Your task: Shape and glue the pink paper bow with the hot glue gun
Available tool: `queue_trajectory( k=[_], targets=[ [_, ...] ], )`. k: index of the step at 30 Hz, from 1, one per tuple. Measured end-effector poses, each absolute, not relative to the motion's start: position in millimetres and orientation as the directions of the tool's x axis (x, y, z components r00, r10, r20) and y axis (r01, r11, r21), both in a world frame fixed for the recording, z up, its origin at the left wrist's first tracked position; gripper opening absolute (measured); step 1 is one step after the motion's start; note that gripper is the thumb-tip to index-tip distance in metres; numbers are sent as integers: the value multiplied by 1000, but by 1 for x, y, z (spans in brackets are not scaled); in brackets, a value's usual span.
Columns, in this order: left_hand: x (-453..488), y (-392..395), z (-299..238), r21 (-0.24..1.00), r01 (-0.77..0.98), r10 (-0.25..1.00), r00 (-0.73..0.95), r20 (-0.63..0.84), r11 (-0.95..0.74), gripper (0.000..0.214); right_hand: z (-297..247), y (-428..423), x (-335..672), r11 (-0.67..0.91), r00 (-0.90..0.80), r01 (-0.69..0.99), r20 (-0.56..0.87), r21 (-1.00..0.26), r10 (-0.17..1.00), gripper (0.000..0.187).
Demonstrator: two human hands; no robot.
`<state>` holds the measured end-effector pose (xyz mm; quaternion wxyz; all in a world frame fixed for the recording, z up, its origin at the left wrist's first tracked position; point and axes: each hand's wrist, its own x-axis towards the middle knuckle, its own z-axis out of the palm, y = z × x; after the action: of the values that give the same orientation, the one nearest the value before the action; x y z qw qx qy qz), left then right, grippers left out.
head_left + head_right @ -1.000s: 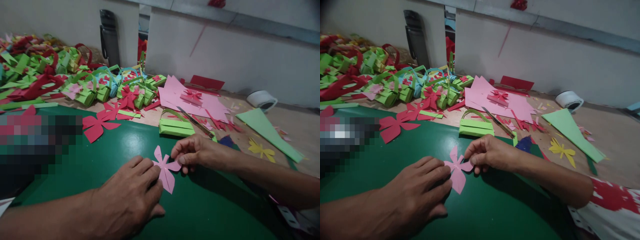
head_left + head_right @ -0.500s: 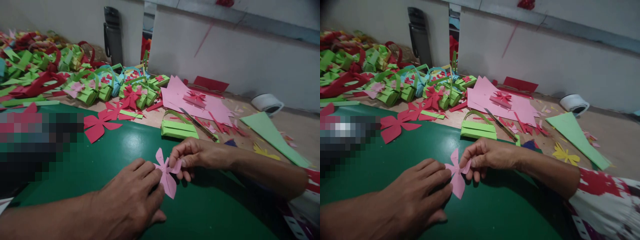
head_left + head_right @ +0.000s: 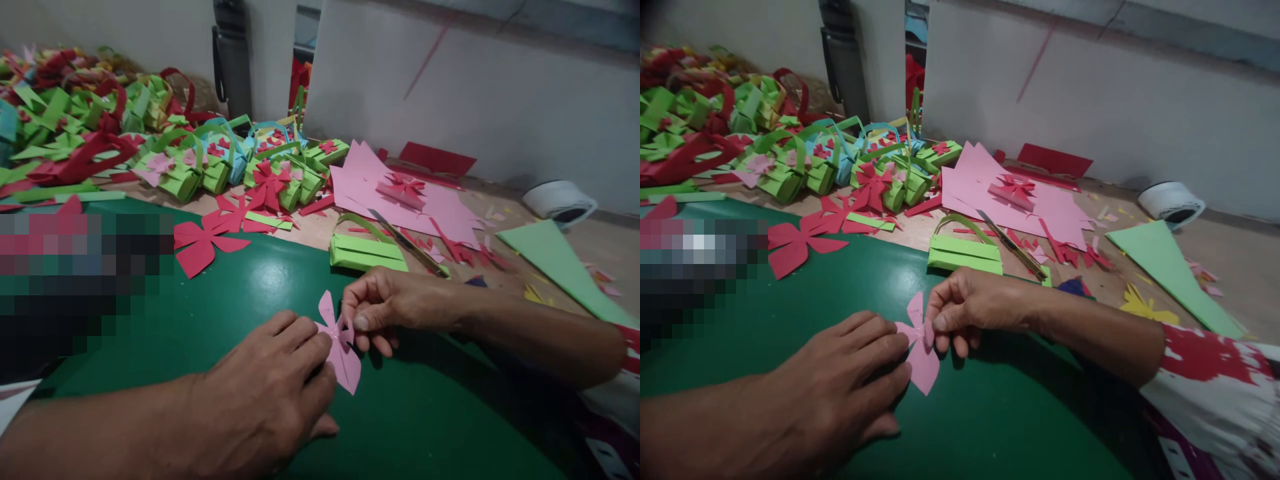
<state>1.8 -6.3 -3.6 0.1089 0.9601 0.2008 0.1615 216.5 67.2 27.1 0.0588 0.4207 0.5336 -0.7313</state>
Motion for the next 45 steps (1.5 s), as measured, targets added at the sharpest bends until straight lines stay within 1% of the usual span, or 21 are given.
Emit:
queue_trajectory(
  k=[6,10,15,19,21,24,28,31,34,36,40,45],
  targets=[
    [2,-5,-2,274,336,407,873,269,-901,22,33,68,210,-423,-539,632,-761,-649,361,12],
    [2,-5,-3,263,351,417,869,266,-899,23,34,69,205,-395,-461,699,-798,-596,389,9],
    [2,-6,-5,269,347,419,862,286,-898,23,34,68,202,-304,-477,730,-775,-612,414,6],
    [2,-5,-5,273,344,417,862,289,-899,22,38,66,201,-265,-473,757,-780,-598,411,2],
    [2,-5,-5,271,348,420,864,278,-897,22,40,67,199,-235,-470,774,-783,-587,408,4],
    [2,-5,-5,261,351,419,862,284,-899,22,43,69,195,-150,-469,813,-785,-562,404,7],
    [1,-6,-5,260,356,423,860,284,-898,23,46,72,191,6,-479,855,-784,-519,396,6],
    [1,-6,-6,273,352,421,868,264,-895,25,49,74,188,142,-487,870,-778,-472,396,5],
    [1,-6,-7,276,343,417,863,283,-898,25,52,76,186,236,-488,873,-775,-427,402,5],
    [1,-6,-8,277,340,416,861,292,-899,26,53,78,186,273,-499,866,-773,-420,392,6],
    [0,-5,-9,296,346,423,869,257,-891,27,55,80,187,323,-515,851,-774,-413,367,8],
    [0,-5,-7,318,343,424,874,237,-884,29,57,82,185,346,-490,861,-790,-373,368,9]
  ],
)
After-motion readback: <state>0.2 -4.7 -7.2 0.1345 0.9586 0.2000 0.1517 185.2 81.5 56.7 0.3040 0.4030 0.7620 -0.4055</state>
